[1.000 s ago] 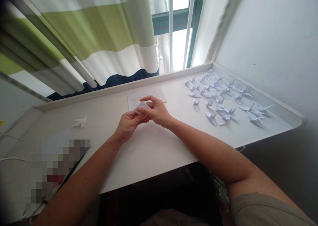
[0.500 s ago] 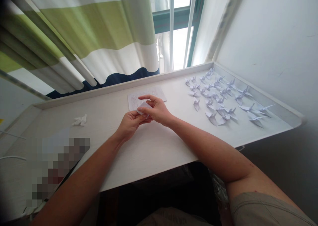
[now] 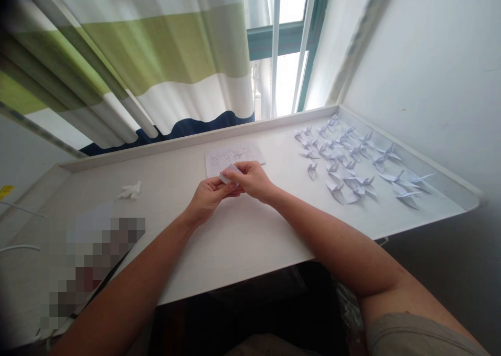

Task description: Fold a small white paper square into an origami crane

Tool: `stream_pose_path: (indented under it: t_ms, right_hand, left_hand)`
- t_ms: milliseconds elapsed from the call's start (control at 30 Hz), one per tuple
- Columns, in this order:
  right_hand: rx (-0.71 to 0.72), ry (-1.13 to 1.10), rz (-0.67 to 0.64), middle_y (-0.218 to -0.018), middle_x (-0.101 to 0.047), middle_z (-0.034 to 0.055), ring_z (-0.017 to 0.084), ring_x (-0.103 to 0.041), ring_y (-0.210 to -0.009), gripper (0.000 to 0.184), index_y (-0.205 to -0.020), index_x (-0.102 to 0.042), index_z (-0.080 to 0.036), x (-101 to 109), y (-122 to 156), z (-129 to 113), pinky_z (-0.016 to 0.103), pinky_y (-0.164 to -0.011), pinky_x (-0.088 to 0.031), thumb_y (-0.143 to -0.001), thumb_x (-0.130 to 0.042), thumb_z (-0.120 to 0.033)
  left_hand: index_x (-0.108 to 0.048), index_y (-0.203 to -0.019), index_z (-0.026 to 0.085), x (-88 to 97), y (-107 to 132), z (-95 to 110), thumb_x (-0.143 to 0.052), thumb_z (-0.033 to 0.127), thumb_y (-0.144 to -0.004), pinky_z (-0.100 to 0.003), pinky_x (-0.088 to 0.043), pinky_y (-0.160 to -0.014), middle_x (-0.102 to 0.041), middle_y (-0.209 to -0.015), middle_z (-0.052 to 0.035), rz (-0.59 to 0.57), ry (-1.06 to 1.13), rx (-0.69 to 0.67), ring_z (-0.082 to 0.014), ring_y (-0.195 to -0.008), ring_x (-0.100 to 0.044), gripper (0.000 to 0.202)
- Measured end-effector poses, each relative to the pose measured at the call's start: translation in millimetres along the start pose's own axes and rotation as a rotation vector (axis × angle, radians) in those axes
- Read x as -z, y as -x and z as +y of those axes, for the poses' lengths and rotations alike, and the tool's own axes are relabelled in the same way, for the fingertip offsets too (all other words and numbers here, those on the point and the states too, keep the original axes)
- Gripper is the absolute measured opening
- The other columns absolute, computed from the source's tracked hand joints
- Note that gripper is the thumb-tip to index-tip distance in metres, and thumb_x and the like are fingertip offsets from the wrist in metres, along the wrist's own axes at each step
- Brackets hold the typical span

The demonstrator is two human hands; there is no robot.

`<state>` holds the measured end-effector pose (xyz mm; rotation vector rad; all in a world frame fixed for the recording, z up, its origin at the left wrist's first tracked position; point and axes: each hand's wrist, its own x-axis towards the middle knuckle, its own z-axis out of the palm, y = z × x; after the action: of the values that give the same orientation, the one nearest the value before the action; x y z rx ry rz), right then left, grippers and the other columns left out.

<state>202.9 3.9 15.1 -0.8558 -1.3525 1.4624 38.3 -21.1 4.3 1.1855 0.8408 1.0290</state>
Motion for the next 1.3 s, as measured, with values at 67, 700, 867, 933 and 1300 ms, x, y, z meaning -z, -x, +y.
stream_pose_path:
  t_ms: [67,700,867,933,1300]
  right_hand:
    - [0.002,0.023,-0.004,-0.061,-0.058,-0.0015,0.011,-0.048,-0.056,0.037,-0.071,-0.071,-0.016,0,0,-1,0.025,-0.048,-0.037,-0.077,-0.086,-0.050]
    - [0.057,0.092,-0.087,-0.062,-0.053,-0.0020,0.012,-0.047,-0.063,0.055,-0.063,-0.062,-0.018,10,-4,6,0.028,-0.058,-0.037,-0.084,-0.079,-0.065]
    - [0.077,0.138,-0.110,-0.069,-0.063,0.0004,0.014,-0.054,-0.067,0.047,-0.072,-0.070,-0.017,11,-3,5,0.028,-0.062,-0.042,-0.082,-0.082,-0.061]
    - [0.070,0.145,-0.129,-0.067,-0.062,-0.0004,0.014,-0.054,-0.065,0.044,-0.072,-0.069,-0.017,11,-3,5,0.028,-0.059,-0.042,-0.080,-0.085,-0.057]
    - [0.049,0.120,-0.151,-0.065,-0.063,-0.0018,0.012,-0.056,-0.061,0.030,-0.071,-0.067,-0.018,10,-4,12,0.026,-0.057,-0.042,-0.082,-0.084,-0.040]
  left_hand:
    - [-0.084,-0.099,0.015,1.2,0,-1,-0.094,0.050,-0.078,-0.049,-0.061,-0.103,-0.085,-0.100,-0.0131,-0.045,-0.004,0.017,-0.0315,-0.103,-0.082,0.042]
    - [-0.084,-0.094,0.013,6.9,0,1,-0.094,0.051,-0.076,-0.049,-0.063,-0.098,-0.085,-0.093,-0.0145,-0.028,0.004,0.076,-0.0288,-0.089,-0.082,0.043]
    - [-0.084,-0.093,0.014,11.1,-1,3,-0.094,0.052,-0.076,-0.047,-0.064,-0.094,-0.084,-0.089,-0.0134,-0.011,-0.025,0.068,-0.0276,-0.084,-0.082,0.043]
    - [-0.084,-0.091,0.014,11.6,0,4,-0.094,0.053,-0.075,-0.049,-0.065,-0.094,-0.084,-0.086,-0.0127,-0.033,-0.048,0.062,-0.0278,-0.082,-0.082,0.043]
    - [-0.084,-0.088,0.016,12.1,0,4,-0.088,0.049,-0.080,-0.043,-0.063,-0.086,-0.084,-0.087,-0.0139,-0.084,-0.172,0.105,-0.0278,-0.083,-0.081,0.034]
